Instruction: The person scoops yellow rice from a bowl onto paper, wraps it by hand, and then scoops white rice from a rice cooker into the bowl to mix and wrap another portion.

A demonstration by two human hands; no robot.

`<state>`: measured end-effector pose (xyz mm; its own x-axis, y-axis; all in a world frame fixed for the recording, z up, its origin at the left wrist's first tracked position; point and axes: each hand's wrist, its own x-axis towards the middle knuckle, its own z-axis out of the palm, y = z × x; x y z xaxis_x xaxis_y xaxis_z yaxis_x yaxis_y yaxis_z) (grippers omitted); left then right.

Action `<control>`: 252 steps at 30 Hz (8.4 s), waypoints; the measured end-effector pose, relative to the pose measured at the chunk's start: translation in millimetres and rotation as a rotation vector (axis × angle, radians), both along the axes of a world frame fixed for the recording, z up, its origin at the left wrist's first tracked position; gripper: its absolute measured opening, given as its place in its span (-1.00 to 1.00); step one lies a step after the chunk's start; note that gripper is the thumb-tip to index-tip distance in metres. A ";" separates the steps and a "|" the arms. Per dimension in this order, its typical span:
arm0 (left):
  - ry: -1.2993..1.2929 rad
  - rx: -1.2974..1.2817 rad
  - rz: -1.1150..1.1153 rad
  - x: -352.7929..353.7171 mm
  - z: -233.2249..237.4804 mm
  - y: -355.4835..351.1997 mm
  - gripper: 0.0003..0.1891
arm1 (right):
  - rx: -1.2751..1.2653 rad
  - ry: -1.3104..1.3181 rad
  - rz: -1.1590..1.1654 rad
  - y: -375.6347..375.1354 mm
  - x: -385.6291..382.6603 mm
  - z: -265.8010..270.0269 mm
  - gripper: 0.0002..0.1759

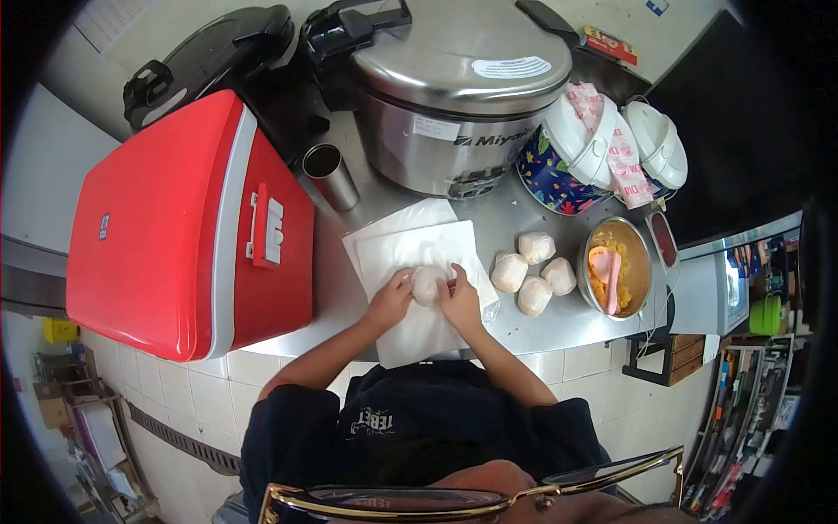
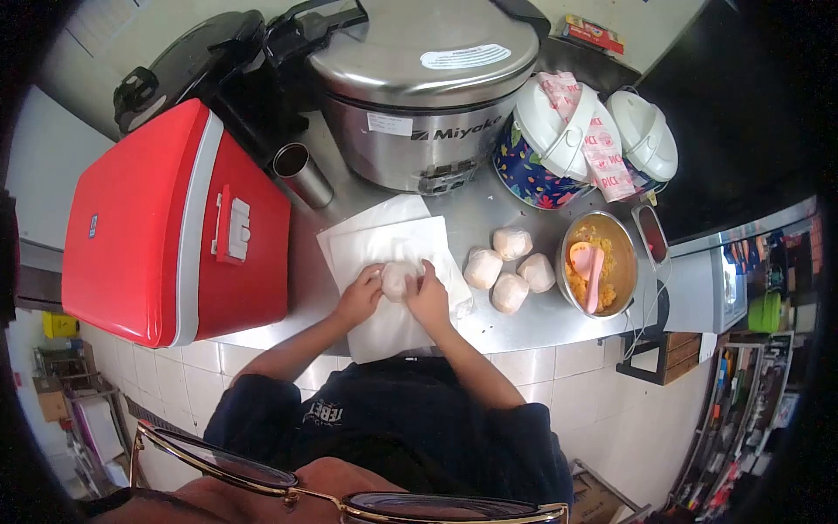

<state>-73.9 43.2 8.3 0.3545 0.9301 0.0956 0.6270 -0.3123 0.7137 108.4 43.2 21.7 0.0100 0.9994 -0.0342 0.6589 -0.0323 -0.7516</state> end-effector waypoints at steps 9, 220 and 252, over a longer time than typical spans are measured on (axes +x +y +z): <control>-0.469 0.050 0.209 69.7 26.3 -7.2 -0.74 | -0.200 0.763 -0.318 20.4 4.1 20.7 -0.44; -0.055 0.151 -0.206 -38.9 -14.7 -14.4 -0.88 | -0.010 -0.147 0.742 13.4 25.6 2.1 -0.62; -0.541 -0.502 0.720 -63.2 -22.5 -8.5 -0.80 | -0.167 0.084 0.305 31.9 54.4 -5.5 -0.86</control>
